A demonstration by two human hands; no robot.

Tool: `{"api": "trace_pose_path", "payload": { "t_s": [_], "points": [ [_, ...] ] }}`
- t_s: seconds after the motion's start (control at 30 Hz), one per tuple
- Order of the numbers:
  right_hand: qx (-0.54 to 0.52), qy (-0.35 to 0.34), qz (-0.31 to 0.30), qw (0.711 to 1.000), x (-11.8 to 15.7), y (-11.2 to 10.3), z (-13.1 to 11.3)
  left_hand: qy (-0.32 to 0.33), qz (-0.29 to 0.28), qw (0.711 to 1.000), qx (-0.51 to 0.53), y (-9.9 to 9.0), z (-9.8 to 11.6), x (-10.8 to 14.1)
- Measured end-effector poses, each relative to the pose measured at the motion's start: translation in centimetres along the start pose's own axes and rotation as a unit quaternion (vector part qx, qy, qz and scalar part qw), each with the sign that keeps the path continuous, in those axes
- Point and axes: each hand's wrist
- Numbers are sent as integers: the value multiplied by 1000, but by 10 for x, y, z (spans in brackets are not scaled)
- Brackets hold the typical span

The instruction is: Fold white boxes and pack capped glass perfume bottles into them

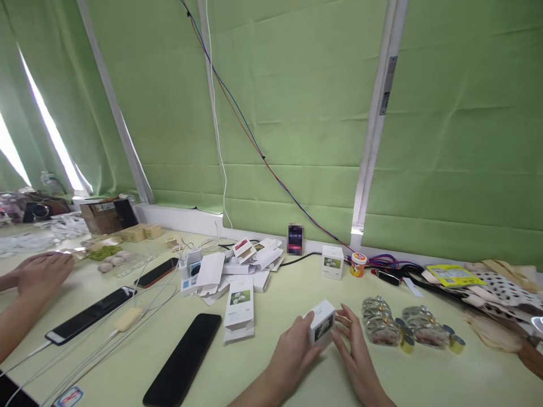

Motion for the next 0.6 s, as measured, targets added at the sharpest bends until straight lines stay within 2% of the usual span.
{"api": "trace_pose_path", "payload": {
  "t_s": [0.1,0.17,0.23,0.3,0.4,0.43,0.47,0.53,0.6],
  "points": [
    [19,-19,-22,999,0,-3,-5,62,-42,995,-64,-3,1,3],
    [40,-34,-33,998,-1,-5,-7,126,-68,990,-2,-4,2,6],
    [49,-47,-39,997,-2,-8,-9,139,-68,982,107,-3,3,8],
    [29,-43,-45,998,-2,-11,-11,93,-30,976,196,-2,4,7],
    [-35,-35,-24,998,2,-12,-15,-8,74,967,245,-3,7,-1],
    [-48,-49,-17,997,5,-10,-16,-34,90,962,256,-4,7,-4],
    [-53,-70,-14,996,8,-7,-17,-53,86,957,272,-5,7,-6],
    [-32,-98,-8,995,13,0,-18,-61,20,945,321,-7,7,-10],
    [-4,-76,3,997,14,6,-18,-46,-51,922,381,-8,6,-12]
  ]
}}
Point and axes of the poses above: each hand's wrist, its own x-axis away from the middle knuckle, its own y-axis out of the palm, z = x × y, and after that the axes turned 9 degrees about -z, right-handed
